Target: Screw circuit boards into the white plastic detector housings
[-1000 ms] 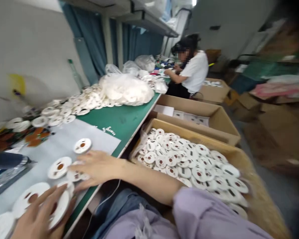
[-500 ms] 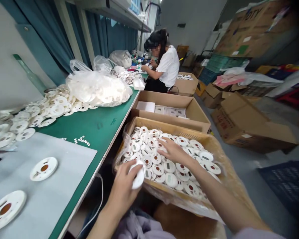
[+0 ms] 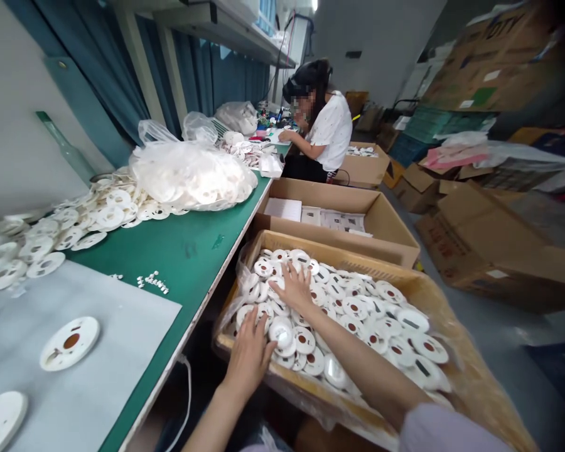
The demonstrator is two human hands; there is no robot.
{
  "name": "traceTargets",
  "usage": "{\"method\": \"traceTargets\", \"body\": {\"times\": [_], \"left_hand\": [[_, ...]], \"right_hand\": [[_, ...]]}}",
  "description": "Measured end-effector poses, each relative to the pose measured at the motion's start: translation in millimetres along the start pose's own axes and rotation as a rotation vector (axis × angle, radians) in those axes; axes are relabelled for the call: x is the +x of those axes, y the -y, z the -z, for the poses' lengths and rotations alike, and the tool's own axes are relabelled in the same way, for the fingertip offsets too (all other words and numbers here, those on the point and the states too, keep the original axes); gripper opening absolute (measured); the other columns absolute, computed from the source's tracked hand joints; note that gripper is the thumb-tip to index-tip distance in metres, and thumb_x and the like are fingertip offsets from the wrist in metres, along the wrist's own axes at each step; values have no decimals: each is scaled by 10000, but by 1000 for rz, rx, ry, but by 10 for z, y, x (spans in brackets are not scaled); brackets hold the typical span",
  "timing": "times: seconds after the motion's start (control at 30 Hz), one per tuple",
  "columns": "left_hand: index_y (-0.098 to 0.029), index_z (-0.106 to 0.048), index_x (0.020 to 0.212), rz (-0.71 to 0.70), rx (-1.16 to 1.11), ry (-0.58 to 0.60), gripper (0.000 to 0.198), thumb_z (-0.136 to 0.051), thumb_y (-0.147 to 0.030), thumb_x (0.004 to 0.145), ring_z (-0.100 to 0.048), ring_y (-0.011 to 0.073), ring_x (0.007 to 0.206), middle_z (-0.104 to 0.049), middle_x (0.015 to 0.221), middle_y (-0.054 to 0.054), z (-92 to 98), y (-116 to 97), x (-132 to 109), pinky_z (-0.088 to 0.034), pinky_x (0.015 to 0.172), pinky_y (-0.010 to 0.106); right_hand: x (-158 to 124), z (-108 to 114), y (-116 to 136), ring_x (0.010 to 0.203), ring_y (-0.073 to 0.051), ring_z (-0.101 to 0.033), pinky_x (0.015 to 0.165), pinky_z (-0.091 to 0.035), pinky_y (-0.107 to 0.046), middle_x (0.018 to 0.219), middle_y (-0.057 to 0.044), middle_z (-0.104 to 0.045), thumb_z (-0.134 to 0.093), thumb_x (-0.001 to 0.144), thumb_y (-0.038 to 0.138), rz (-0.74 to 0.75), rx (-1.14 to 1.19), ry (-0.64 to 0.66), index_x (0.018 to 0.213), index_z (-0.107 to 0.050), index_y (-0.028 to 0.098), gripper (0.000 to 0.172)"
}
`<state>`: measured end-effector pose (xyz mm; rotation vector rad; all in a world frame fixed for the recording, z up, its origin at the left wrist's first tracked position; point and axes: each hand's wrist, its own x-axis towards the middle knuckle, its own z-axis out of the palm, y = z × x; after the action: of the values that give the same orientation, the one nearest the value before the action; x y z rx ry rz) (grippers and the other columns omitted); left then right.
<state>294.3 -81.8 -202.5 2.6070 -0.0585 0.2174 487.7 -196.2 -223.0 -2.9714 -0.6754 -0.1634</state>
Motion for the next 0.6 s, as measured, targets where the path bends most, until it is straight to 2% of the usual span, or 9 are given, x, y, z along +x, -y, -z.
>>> {"method": "traceTargets", "body": {"times": [0.1,0.17,0.27,0.37,0.47,0.53,0.6], "left_hand": [[-126,-480,1359,14,25,16,432,-539,-233,945,-414,356,1389,-417,1494,224,31,0,-6,-428,1076,557],[-150,-587,1251,16,41,38,322,-550,-242,944,-489,349,1332,-505,1433,192,67,-7,-25,-452,1057,538],[-175,-671,1123,20,59,67,231,-557,-276,950,-564,336,1252,-608,1331,150,130,-20,-55,-479,1026,519],[-181,-690,1094,21,61,87,231,-518,-275,971,-589,317,1211,-665,1247,123,169,-40,-60,-470,1029,509],[-176,-700,1069,25,47,107,271,-452,-262,998,-606,307,1169,-690,1192,111,181,-64,-47,-452,1034,518],[-174,-696,1076,28,34,121,280,-442,-267,1003,-604,307,1168,-689,1189,110,192,-71,-50,-445,1038,525],[-170,-686,1107,27,23,134,266,-462,-264,996,-590,310,1194,-675,1217,116,219,-73,-76,-440,1049,527]], "right_hand": [[366,-3,231,1220,-200,-495,1058,-455,-440,1305,-120,-493,-526,938,439,106,24,2,1307,-501,123,486],[536,24,276,1201,-193,-507,1043,-468,-428,1285,-117,-506,-526,939,433,136,28,2,1294,-508,118,475],[550,106,20,1182,-184,-517,1032,-477,-416,1269,-115,-514,-520,943,430,59,-2,-25,1285,-514,119,462],[201,190,-582,1189,-190,-514,1033,-475,-423,1274,-117,-511,-524,940,435,-107,-62,-21,1289,-510,116,473],[-372,254,-1208,1199,-190,-509,1044,-469,-426,1281,-116,-509,-526,942,416,-208,-126,29,1287,-515,120,455],[-739,288,-1478,1209,-193,-504,1052,-463,-432,1286,-115,-507,-533,939,408,-249,-160,65,1284,-518,120,450],[-1013,307,-1577,1206,-191,-506,1050,-466,-429,1281,-114,-511,-537,937,404,-298,-183,89,1274,-525,119,442]]}}
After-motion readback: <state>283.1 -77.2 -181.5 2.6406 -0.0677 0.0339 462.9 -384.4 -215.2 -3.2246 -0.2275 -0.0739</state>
